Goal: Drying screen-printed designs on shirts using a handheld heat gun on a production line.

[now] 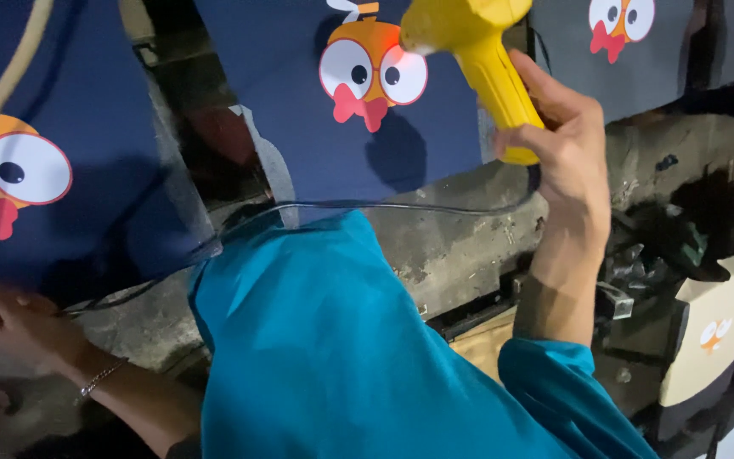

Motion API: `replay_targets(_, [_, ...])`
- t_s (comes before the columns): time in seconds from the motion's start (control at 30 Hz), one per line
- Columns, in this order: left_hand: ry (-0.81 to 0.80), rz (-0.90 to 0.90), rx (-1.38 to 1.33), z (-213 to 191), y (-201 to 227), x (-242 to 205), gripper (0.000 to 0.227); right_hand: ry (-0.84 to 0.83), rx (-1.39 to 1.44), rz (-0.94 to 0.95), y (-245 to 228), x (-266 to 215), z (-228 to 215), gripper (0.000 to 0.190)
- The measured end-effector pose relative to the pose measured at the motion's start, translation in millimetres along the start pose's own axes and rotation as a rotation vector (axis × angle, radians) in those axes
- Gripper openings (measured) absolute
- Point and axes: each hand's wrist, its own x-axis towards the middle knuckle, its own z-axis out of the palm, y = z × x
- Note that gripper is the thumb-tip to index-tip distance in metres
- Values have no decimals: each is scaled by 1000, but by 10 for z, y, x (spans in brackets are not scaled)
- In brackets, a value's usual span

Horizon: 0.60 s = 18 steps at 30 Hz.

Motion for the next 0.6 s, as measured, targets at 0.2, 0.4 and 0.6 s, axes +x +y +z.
replay_targets(0.2, [-33, 20, -180, 22, 23, -9, 55, -16, -13, 32, 1, -26, 26, 71])
replay_targets(0.4, [-15, 68, -109, 19, -141, 60, 56, 60, -1, 44, 63, 52, -51, 72])
replay_targets(0.6, [-32, -8, -244, 37, -55, 9, 59, 126, -60, 119, -73, -65, -92, 74])
